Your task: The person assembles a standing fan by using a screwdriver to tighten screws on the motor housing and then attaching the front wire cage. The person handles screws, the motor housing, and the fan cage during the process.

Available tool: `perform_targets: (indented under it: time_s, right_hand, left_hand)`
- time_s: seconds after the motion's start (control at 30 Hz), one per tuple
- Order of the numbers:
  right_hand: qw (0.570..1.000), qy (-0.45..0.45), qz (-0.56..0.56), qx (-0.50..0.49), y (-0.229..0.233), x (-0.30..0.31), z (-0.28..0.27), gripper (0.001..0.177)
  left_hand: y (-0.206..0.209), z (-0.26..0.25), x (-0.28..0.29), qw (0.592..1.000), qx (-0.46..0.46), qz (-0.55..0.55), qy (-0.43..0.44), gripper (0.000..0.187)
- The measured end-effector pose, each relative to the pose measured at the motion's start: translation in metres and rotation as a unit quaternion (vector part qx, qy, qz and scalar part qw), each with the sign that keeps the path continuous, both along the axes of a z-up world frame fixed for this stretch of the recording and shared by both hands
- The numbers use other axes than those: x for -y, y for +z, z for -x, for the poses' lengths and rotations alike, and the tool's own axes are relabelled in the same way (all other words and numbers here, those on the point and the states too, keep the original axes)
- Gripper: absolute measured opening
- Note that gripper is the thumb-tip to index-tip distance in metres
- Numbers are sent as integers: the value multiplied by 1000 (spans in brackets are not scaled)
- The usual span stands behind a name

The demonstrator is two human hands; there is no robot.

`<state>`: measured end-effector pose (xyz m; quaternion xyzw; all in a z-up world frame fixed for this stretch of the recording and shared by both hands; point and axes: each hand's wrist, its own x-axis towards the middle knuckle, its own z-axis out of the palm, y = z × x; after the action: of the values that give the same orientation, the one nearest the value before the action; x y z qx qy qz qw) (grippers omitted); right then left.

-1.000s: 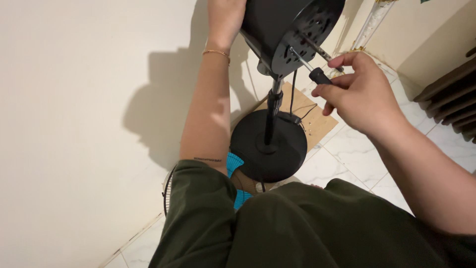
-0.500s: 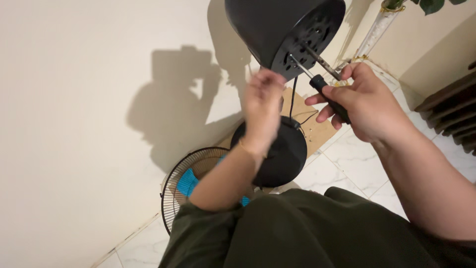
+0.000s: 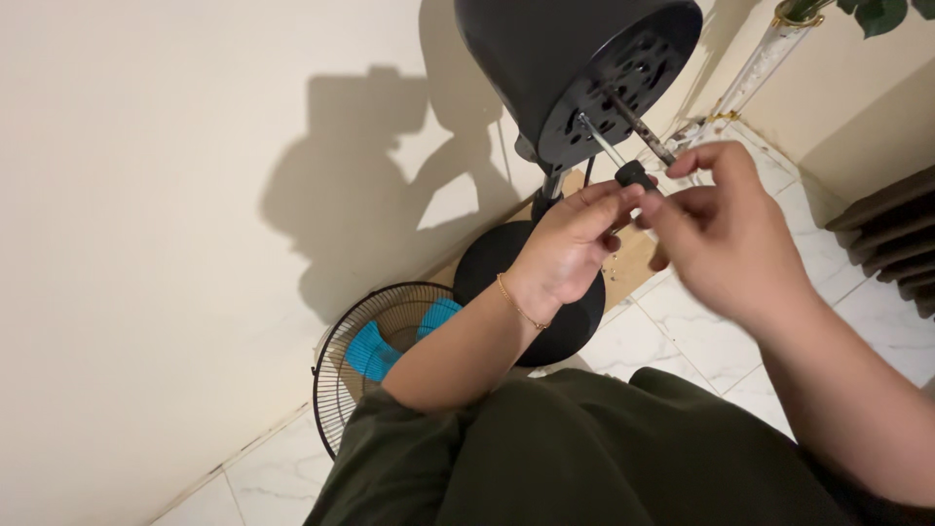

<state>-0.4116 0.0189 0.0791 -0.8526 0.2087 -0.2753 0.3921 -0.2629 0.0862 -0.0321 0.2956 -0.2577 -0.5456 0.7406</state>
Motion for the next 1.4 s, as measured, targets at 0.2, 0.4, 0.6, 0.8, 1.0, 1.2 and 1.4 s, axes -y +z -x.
perform_targets:
  time_s: [0.2, 0.4, 0.6, 0.8, 1.0, 1.2, 1.4]
  right_hand:
    - [958, -34, 285, -31, -7, -23, 30, 37]
    - [986, -76, 124, -77, -17, -15, 27, 35]
    - [994, -66, -22, -84, -21, -3, 30, 34]
    - [935, -75, 347, -23, -28, -6, 36, 42]
    - [966, -104, 226, -74, -33, -4, 33, 32]
    - [980, -96, 55, -168, -21, 3, 29, 31]
    - [920, -48, 389, 12, -21, -6, 32, 40]
  left_hand:
    - [-18, 5, 9, 998, -36, -11, 52, 20]
    - [-2, 4, 7, 996, -77, 32, 35, 20]
    - [1, 6, 8, 995, -59, 72, 34, 29]
    - [-19, 4, 19, 993, -60, 81, 57, 20]
    - [-13, 1, 14, 995, -70, 60, 37, 24]
    - [-9, 6, 14, 995, -50, 82, 40, 30]
    - [-19, 2, 19, 994, -48, 81, 55, 27]
